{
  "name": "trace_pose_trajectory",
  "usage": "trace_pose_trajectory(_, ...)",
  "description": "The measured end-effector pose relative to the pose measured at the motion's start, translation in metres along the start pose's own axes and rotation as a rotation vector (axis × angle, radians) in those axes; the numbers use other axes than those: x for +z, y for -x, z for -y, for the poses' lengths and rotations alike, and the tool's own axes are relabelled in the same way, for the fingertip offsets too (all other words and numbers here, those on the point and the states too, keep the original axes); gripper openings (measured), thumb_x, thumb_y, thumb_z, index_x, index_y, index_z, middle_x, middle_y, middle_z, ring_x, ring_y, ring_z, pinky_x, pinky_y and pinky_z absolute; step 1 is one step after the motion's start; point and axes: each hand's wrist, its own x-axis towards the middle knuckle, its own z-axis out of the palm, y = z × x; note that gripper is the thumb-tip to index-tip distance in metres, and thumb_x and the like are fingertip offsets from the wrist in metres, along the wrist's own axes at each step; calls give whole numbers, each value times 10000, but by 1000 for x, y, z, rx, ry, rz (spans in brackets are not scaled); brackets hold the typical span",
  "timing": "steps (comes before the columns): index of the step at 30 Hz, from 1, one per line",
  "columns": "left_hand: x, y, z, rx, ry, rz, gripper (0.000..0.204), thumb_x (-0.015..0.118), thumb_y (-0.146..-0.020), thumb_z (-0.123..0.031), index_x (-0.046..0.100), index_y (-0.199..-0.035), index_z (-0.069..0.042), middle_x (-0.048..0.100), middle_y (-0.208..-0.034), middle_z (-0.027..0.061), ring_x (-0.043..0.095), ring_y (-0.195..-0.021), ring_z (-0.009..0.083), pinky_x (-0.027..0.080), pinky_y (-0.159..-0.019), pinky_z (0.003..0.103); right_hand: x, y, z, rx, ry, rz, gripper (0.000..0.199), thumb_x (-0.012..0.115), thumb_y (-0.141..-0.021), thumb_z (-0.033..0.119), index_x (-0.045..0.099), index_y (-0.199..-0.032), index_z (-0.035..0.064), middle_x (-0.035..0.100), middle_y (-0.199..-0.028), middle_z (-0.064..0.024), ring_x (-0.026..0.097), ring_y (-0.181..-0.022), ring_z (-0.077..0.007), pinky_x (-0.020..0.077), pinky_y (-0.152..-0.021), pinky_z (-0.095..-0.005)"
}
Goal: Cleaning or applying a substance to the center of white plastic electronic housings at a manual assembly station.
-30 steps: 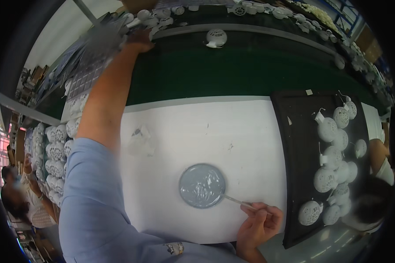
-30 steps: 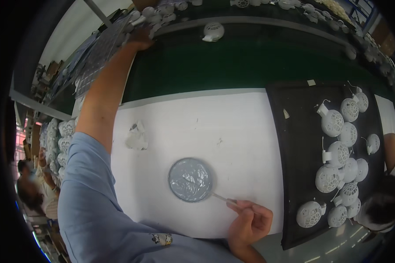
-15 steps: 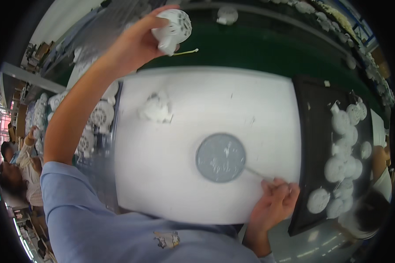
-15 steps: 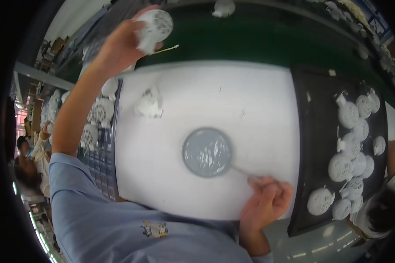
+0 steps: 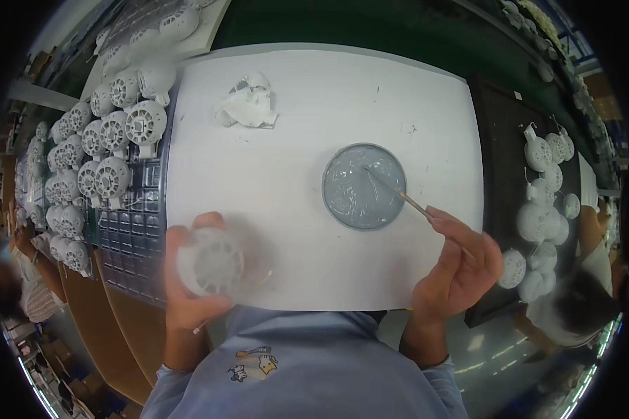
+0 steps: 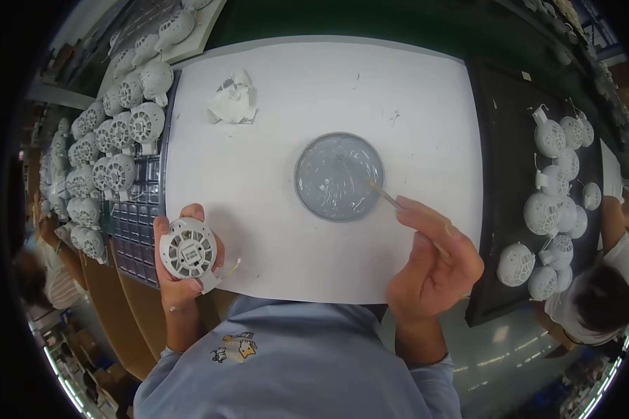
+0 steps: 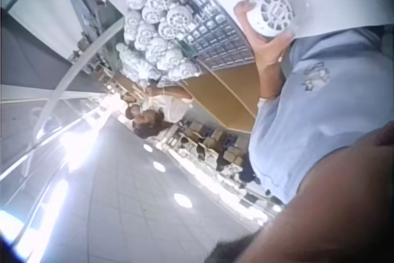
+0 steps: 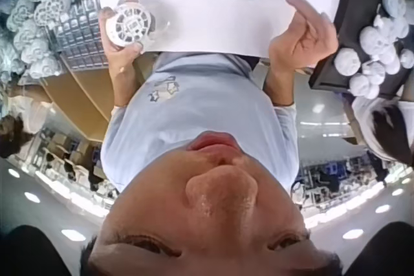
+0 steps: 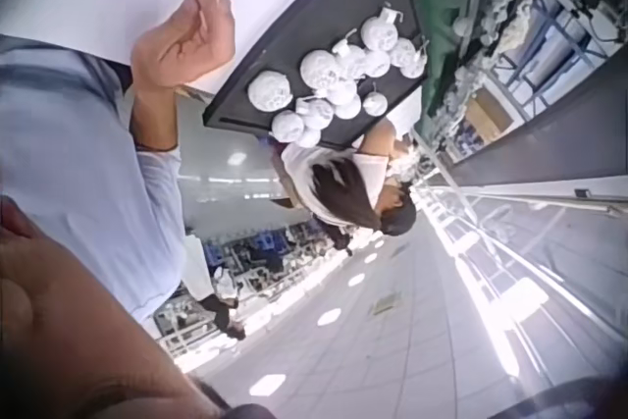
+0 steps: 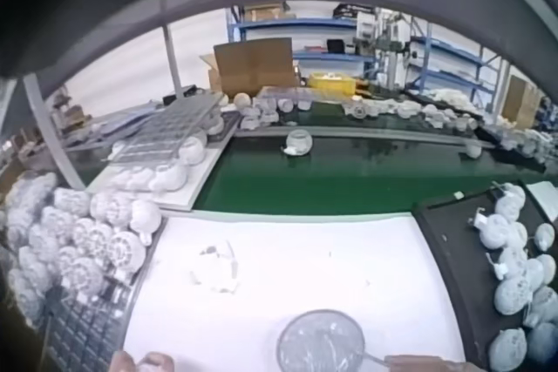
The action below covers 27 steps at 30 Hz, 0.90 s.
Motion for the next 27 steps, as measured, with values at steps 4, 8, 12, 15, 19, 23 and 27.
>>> trace_pose_trajectory(4, 15, -13, 2, -15, 47, 110, 700, 758, -490, 14, 359, -1046, -133, 343, -1103, 161, 496, -932, 243, 512, -687, 288, 2, 1, 3, -55, -78, 20, 462, 311, -799, -177, 248, -1211, 23, 604, -816, -212, 622, -796, -338, 520, -669, -340)
trace_pose_trajectory(8, 21, -19, 6, -41, 26, 188, 704, 763, -490, 7, 358, -1046, -144, 342, -1100, 159, 489, -941, 241, 517, -691, 292, -12, 0, 17, -100, -44, 173, 549, 341, -787, -191, 241, -1261, 67, 618, -810, -208, 608, -767, -363, 500, -585, -337)
trace_pose_trajectory(12, 20, -17, 9, -83, 12, 133, 711, 737, -493, 1, 351, -1067, -166, 348, -1098, 147, 476, -953, 229, 484, -731, 283, -20, 0, 31, -130, -35, 274, 620, 357, -760, -207, 253, -1277, 118, 629, -838, -206, 598, -751, -390, 497, -559, -364)
trace_pose_trajectory(15, 17, -17, 12, -81, 16, 123, 700, 705, -493, 11, 350, -1070, -165, 346, -1111, 147, 473, -956, 231, 469, -739, 280, -21, 5, 29, -161, -111, 232, 595, 349, -757, -197, 246, -1266, 94, 622, -845, -213, 601, -728, -381, 508, -585, -384)
trace_pose_trajectory(19, 19, -22, 9, -131, 18, 128, 702, 693, -478, 21, 342, -1065, -138, 361, -1092, 155, 508, -921, 254, 487, -752, 297, -17, 2, 21, 38, -92, -40, 420, 344, -820, -129, 241, -1216, -33, 600, -827, -226, 624, -714, -324, 541, -625, -390)
trace_pose_trajectory(23, 10, -25, 18, -62, -25, 134, 789, 834, -587, -243, 320, -1182, -183, 407, -1141, 226, 586, -736, 277, 490, -575, 281, -16, 3, 3, 462, -273, -302, 374, 446, -880, -17, 275, -1211, -52, 602, -890, -217, 633, -746, -264, 556, -686, -387)
trace_pose_trajectory(27, 10, -26, 15, -68, -41, 131, 830, 823, -612, -265, 312, -1256, -157, 429, -1203, 262, 556, -971, 245, 488, -777, 283, -18, 4, -7, 620, -441, -379, 401, 477, -885, 6, 278, -1230, -41, 598, -939, -213, 627, -823, -274, 540, -755, -385)
